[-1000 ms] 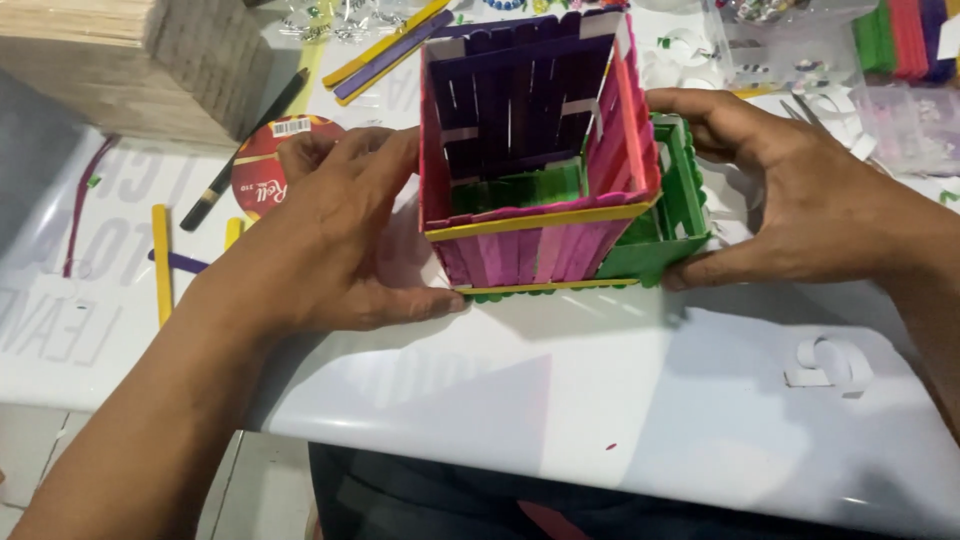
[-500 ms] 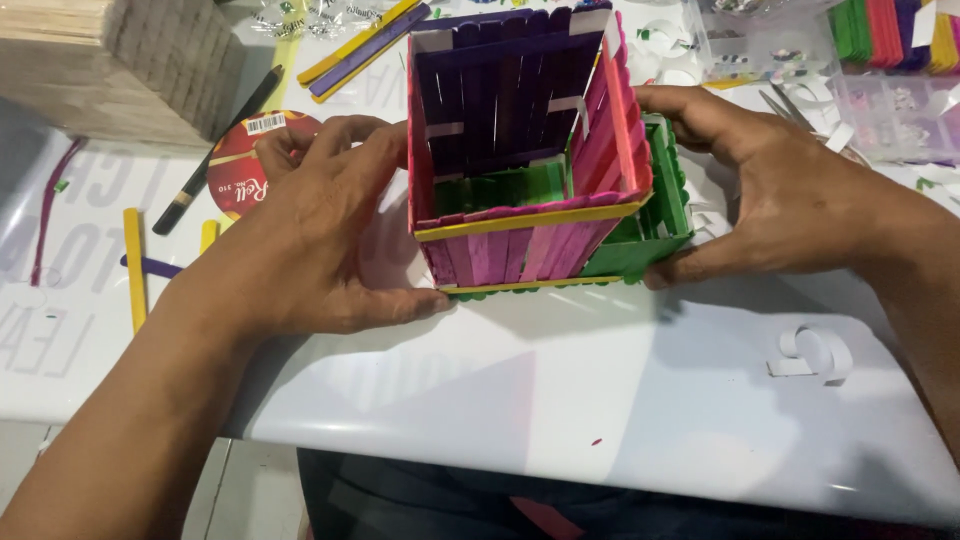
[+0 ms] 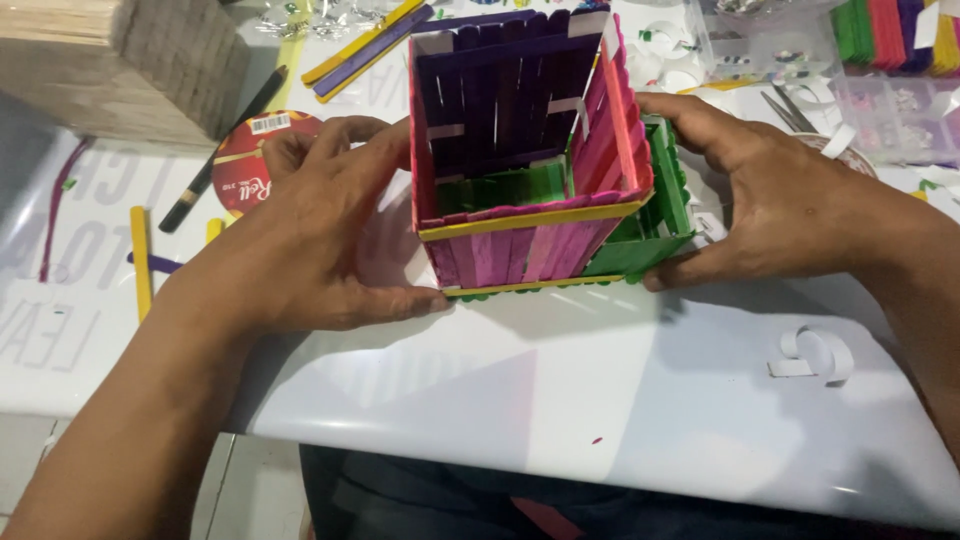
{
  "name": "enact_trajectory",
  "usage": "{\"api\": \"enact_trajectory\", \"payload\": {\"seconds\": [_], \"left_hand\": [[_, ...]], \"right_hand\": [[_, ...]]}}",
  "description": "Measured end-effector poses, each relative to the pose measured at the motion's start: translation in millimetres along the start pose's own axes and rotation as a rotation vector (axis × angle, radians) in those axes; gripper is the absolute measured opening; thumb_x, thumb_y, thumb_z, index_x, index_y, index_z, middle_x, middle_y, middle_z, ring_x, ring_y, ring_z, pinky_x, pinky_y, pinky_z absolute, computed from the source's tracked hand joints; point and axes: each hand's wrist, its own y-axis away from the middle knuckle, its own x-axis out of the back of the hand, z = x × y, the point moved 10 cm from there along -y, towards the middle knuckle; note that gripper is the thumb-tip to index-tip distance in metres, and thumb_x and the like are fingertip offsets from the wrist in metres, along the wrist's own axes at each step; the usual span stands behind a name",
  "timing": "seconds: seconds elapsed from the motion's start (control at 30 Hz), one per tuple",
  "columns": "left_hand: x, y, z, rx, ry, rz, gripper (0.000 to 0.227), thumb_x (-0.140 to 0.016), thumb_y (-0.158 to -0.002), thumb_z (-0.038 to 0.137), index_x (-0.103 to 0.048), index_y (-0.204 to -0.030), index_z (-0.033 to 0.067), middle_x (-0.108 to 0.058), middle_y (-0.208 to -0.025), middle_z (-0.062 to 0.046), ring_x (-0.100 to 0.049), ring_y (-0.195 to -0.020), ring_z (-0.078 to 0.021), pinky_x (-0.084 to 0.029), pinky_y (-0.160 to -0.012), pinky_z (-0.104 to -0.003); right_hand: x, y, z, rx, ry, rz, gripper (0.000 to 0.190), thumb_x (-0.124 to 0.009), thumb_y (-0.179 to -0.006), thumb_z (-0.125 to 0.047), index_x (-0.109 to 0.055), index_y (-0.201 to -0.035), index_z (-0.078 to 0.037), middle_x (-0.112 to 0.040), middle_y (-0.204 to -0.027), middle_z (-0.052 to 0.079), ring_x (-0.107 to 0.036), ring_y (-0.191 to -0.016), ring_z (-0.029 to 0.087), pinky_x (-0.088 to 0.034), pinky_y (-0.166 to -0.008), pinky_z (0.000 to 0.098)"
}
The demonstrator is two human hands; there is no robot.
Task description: Assembling a decorative container using colored popsicle sticks, double-sided tape, and scissors.
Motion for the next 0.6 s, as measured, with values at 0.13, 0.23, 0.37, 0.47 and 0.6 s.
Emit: {"api": "enact_trajectory", "payload": {"seconds": [0.13, 0.23, 0.37, 0.47, 0.6], "left_hand": [[1, 3, -1, 0.016, -0.043, -0.015, 0.11, -0.08, -0.071, 0.061, -0.032, -0.157, 0.0132, -0.05, -0.148, -0.019, -0.039, -0.129, -0.0392, -0.029, -0.09, -0.061], [1, 6, -3, 0.025, -0.061, -0.009, 0.127, -0.084, -0.067, 0.065, -0.021, -0.162, 0.0105, -0.051, -0.147, -0.017, -0.04, -0.125, -0.0374, -0.028, -0.093, -0.064], [2, 7, -2, -0.005, -0.06, 0.021, 0.12, -0.082, -0.073, 0.065, -0.023, -0.161, 0.0091, -0.064, -0.125, -0.009, -0.044, -0.112, -0.0336, -0.028, -0.091, -0.054], [1, 7, -6, -0.002, -0.066, 0.038, 0.117, -0.079, -0.078, 0.067, -0.024, -0.163, 0.009, -0.058, -0.111, -0.016, -0.046, -0.111, -0.0326, -0.025, -0.097, -0.049], [-3, 4, -10, 0.015, -0.042, 0.039, 0.115, -0.075, -0.082, 0.069, -0.021, -0.164, 0.0089, -0.06, -0.103, -0.016, -0.047, -0.101, -0.0317, -0.025, -0.094, -0.047]], "right_hand": [[0, 0, -1, -0.04, 0.001, -0.002, 0.128, -0.092, -0.052, -0.015, -0.03, -0.162, -0.038, -0.065, -0.139, -0.01, -0.064, -0.115, 0.015, -0.048, -0.093, 0.0358], [2, -3, 2, 0.052, -0.067, 0.051, 0.121, -0.089, -0.056, -0.01, -0.032, -0.16, -0.03, -0.049, -0.158, -0.006, -0.045, -0.146, 0.013, -0.035, -0.114, 0.0348], [9, -5, -4, 0.229, -0.051, 0.175, 0.11, -0.086, -0.062, -0.011, -0.034, -0.159, -0.012, -0.047, -0.157, 0.011, -0.047, -0.141, 0.026, -0.034, -0.116, 0.0406], [8, -4, -12, 0.175, -0.132, 0.154, 0.105, -0.081, -0.065, -0.004, -0.034, -0.159, -0.015, -0.053, -0.153, 0.008, -0.049, -0.142, 0.02, -0.033, -0.117, 0.0375], [7, -2, -9, 0.103, -0.267, 0.123, 0.111, -0.081, -0.059, 0.002, -0.034, -0.158, -0.016, -0.05, -0.157, 0.005, -0.044, -0.147, 0.017, -0.031, -0.121, 0.0349]]}}
